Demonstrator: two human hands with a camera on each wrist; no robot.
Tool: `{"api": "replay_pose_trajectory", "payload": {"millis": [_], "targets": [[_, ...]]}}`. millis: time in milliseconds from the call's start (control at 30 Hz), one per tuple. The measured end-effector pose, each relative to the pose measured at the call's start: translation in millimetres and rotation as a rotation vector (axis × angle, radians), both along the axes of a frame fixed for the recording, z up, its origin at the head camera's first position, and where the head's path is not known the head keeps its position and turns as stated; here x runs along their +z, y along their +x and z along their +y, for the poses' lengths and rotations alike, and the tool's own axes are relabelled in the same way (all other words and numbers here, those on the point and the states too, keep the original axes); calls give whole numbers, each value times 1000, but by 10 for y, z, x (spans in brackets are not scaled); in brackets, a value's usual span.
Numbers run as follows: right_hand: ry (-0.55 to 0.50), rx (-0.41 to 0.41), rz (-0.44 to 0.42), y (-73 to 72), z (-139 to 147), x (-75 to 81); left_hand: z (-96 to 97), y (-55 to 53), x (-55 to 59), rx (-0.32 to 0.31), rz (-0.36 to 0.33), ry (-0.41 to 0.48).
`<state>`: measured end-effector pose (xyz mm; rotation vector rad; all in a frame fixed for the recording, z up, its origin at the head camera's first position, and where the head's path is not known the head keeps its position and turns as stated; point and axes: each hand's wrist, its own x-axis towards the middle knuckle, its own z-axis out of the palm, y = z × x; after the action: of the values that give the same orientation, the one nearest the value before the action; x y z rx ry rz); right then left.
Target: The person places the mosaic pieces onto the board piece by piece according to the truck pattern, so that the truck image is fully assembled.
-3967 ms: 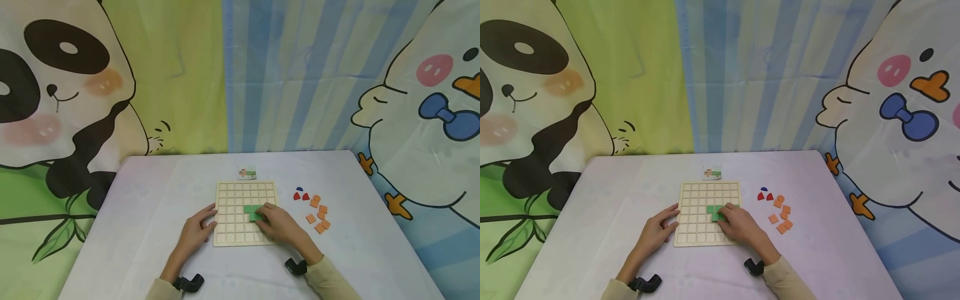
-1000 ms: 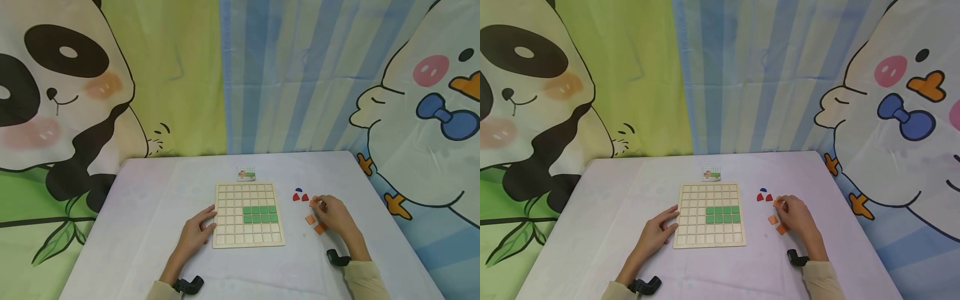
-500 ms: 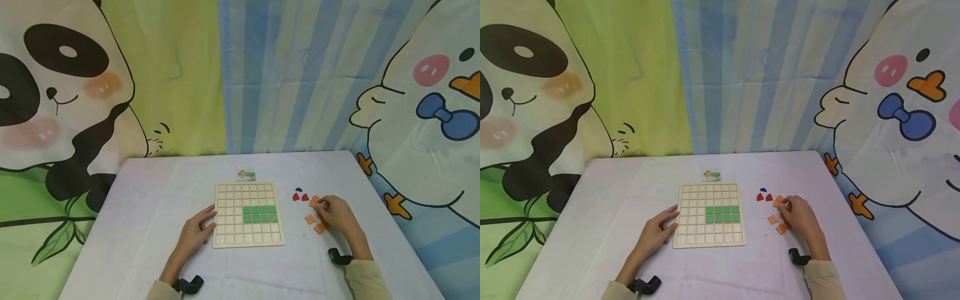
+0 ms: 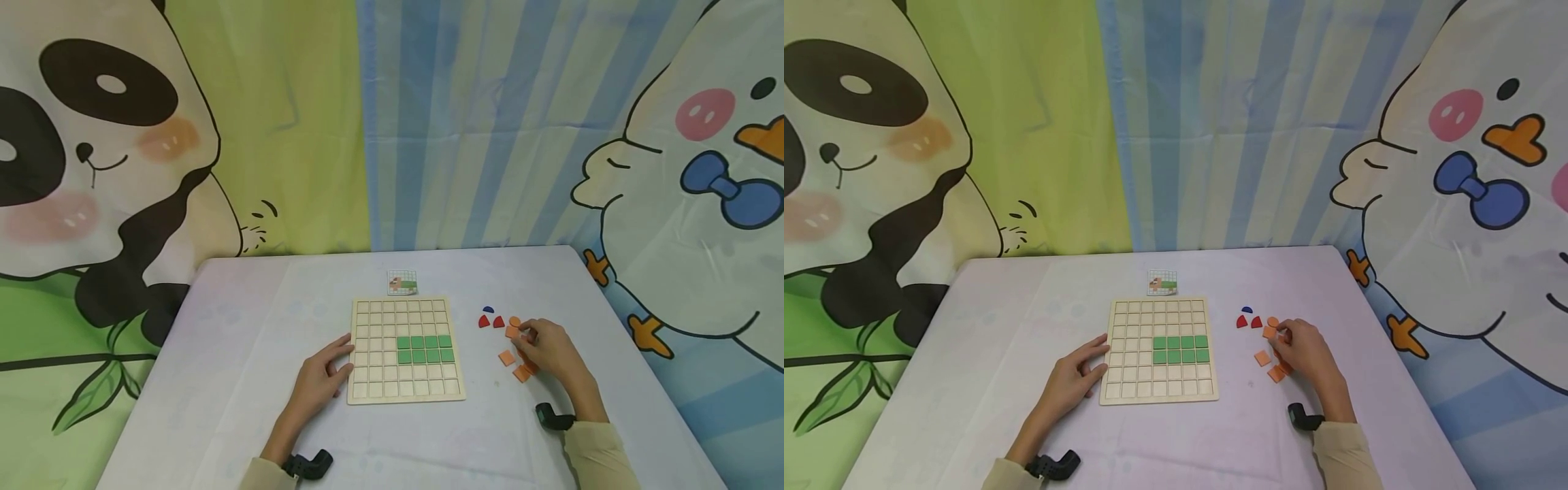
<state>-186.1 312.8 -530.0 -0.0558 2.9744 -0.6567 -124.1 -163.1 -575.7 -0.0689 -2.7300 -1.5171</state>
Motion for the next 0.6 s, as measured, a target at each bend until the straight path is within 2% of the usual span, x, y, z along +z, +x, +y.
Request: {"api": "replay_pose_trajectory", "payload": {"millis": [267, 600], "targets": [[-5, 11, 3, -15, -2, -30, 7, 4, -10, -3, 28, 5], [-10, 18, 23, 21, -47, -8, -3, 1, 8, 0, -21, -6]]}}
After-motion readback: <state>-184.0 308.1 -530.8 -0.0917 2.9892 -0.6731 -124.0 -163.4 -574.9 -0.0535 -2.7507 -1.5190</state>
